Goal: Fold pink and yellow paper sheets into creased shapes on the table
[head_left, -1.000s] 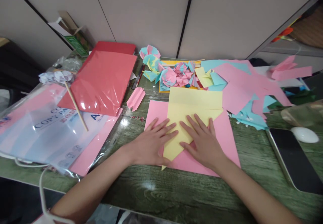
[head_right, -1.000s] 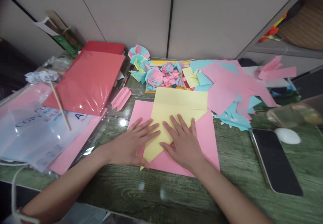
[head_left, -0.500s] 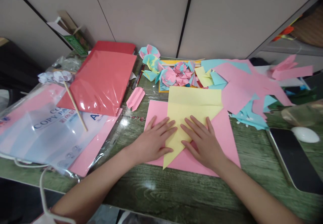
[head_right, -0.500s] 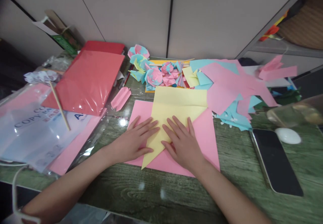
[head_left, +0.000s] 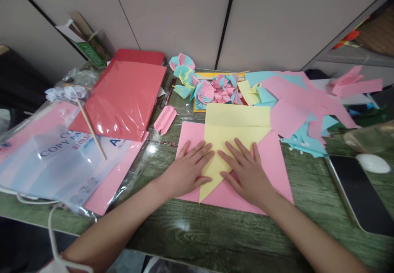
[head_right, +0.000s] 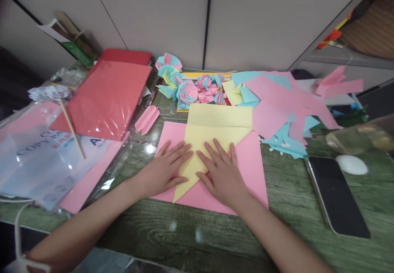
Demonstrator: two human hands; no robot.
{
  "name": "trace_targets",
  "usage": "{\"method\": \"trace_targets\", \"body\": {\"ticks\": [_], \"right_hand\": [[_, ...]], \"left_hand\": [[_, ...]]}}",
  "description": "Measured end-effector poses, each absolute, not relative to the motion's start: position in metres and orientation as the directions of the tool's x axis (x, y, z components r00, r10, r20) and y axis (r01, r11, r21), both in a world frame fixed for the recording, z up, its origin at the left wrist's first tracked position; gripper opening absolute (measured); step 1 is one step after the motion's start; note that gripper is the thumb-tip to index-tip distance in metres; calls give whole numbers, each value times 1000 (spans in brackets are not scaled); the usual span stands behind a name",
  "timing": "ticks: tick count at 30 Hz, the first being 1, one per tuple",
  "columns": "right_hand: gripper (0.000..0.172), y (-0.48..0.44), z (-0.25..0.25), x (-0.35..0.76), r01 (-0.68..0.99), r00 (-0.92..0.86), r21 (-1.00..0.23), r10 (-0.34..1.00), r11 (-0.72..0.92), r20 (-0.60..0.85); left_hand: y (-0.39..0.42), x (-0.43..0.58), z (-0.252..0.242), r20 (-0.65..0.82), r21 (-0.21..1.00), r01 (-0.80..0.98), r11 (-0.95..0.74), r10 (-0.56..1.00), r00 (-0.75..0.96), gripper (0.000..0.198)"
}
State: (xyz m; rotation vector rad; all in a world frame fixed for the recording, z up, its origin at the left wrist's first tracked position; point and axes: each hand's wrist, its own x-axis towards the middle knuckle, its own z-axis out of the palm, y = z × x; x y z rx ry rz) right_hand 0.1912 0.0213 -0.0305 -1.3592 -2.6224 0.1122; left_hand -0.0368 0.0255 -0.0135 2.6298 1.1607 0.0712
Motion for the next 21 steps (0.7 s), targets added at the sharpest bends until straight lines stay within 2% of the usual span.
{"method": "trace_targets", "body": {"ticks": [7, 14, 21], "right_hand": [[48, 22, -32, 190, 829, -531, -130, 839, 544, 118], [54, 23, -32, 192, 813, -551, -156, 828, 560, 100], [55, 23, -31, 191, 824, -545, -130, 834, 551, 83]], "left_hand": [[25, -35, -16, -59, 239, 738, -631, 749, 660, 61], [25, -37, -11, -59, 250, 727, -639, 740, 670, 70], [26, -37, -10, -83, 280, 670, -688, 678, 731, 68]]}}
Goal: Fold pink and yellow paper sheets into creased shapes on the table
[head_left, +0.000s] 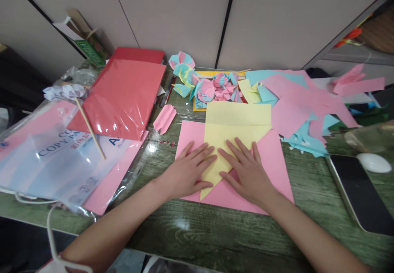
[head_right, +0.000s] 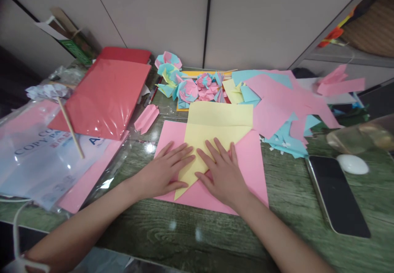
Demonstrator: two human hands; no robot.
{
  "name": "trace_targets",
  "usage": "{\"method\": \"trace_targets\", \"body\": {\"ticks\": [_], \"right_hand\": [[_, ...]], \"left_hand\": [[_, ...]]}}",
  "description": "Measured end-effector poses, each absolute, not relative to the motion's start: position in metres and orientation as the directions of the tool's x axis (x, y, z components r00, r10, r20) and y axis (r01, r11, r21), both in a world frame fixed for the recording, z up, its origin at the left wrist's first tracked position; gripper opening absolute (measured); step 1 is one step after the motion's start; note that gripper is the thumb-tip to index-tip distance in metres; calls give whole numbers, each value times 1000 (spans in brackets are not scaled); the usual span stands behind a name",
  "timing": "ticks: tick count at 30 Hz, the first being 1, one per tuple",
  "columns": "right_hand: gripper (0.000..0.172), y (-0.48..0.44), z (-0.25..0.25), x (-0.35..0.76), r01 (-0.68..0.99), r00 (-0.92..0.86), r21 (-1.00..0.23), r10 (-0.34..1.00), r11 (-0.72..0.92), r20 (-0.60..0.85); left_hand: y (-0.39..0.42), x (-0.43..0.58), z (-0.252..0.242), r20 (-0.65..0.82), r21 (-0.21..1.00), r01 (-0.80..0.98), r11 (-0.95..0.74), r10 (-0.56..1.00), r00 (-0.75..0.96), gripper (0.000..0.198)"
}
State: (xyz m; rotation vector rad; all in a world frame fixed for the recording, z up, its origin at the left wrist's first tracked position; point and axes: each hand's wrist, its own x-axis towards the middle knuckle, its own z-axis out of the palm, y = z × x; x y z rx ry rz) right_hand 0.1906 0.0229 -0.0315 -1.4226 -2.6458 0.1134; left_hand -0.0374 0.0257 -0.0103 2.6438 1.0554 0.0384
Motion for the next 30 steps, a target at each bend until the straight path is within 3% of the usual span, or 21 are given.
{"method": "trace_targets", "body": {"ticks": [19, 30], "right_hand": [[63, 21, -29, 189, 835, -530, -130, 845, 534, 65], [62, 22, -31, 190, 836, -531, -122, 845, 535, 70]], "left_hand": [[27, -44, -8, -119, 304, 650, -697, 649, 752, 95], [26, -47, -11, -139, 304, 646, -700, 639, 757, 96]]}}
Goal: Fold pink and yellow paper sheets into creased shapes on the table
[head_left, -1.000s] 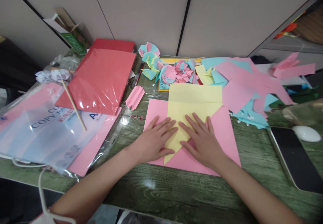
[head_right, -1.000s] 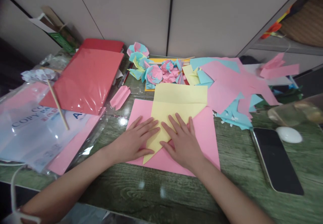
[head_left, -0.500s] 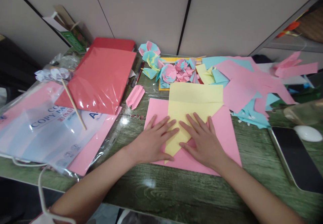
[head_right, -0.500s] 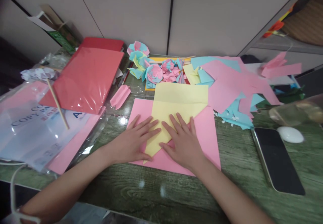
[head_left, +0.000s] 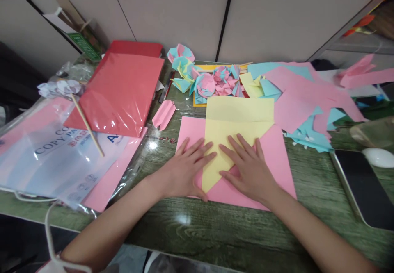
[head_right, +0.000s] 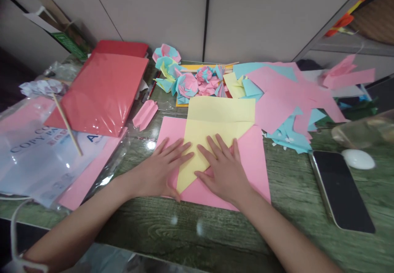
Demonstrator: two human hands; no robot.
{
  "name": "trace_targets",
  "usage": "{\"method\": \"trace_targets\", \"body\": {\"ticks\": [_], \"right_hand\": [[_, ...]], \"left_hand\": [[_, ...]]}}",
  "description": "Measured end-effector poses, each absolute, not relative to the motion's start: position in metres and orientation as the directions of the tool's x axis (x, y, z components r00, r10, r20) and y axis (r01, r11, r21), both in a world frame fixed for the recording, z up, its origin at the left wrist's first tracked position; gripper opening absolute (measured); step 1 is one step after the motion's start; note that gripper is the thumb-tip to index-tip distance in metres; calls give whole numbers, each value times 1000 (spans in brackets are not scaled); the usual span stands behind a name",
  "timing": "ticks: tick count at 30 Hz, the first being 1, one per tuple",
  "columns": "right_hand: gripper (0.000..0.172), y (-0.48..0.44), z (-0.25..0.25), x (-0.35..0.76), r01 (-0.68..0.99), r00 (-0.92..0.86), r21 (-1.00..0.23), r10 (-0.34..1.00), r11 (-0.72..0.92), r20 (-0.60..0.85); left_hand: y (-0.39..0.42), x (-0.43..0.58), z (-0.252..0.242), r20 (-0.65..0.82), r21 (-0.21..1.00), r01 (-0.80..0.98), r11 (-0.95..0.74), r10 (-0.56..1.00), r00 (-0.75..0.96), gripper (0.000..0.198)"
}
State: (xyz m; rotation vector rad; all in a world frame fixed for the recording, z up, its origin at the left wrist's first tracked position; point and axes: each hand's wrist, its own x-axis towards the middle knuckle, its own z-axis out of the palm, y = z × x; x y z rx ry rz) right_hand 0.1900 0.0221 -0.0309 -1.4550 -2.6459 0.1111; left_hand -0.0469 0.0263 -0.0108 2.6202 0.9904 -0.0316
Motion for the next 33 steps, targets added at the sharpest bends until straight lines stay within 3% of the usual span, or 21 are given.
{"method": "trace_targets", "body": {"ticks": [9, 16, 22, 33], "right_hand": [[62, 22, -30, 190, 836, -530, -128, 846, 533, 61], [63, 22, -31, 189, 836, -532, -119, 844, 536, 66], [62, 22, -29, 189, 840, -530, -105, 847, 532, 51], [63, 22, -31, 189, 847, -515, -124, 856, 517, 45]], "left_hand": [[25, -47, -11, -137, 358, 635, -685, 634, 761, 102], [25, -45, 1, -157, 395, 651, -648, 651, 743, 73], [25, -43, -8, -121, 328, 628, -705, 628, 768, 85], [26, -44, -8, -127, 321, 633, -705, 630, 766, 90]]}}
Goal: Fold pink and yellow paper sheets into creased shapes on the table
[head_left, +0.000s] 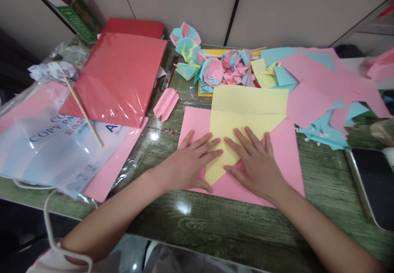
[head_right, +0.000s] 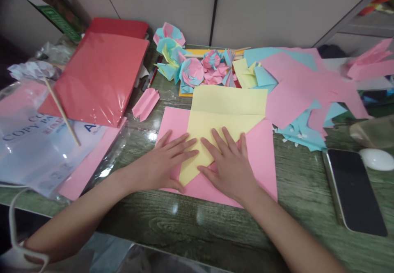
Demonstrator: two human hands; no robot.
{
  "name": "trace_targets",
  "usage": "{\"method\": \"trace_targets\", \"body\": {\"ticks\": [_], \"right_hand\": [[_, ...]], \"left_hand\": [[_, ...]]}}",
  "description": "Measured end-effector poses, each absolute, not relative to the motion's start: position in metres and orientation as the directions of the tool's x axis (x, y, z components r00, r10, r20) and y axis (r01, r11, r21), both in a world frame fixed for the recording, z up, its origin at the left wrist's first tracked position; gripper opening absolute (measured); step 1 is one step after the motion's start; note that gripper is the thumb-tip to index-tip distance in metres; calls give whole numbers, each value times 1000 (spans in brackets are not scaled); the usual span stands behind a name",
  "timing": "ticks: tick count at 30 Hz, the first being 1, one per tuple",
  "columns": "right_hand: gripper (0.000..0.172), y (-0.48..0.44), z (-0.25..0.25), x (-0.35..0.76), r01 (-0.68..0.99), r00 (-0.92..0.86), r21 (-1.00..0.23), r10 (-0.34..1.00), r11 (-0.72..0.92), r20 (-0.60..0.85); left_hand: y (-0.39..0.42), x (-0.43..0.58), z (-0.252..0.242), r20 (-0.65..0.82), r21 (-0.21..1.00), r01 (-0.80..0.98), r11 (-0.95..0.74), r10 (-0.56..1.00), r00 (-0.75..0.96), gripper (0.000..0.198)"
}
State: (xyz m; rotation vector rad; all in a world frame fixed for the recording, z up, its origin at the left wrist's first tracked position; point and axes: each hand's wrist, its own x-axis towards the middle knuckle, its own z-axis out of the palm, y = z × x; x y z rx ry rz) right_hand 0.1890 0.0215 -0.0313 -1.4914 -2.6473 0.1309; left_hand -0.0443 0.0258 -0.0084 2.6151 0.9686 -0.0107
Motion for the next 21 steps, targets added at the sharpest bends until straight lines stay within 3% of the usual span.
{"method": "trace_targets", "body": {"ticks": [17, 21], "right_hand": [[64, 21, -30, 189, 842, -519, -138, 853, 522, 59], [61, 19, -28, 189, 788, -591, -125, 797, 603, 125]], "left_hand": [[26, -45, -11, -133, 351, 629, -694, 628, 767, 90], [26, -44, -10, -134, 346, 631, -695, 629, 766, 90]]}}
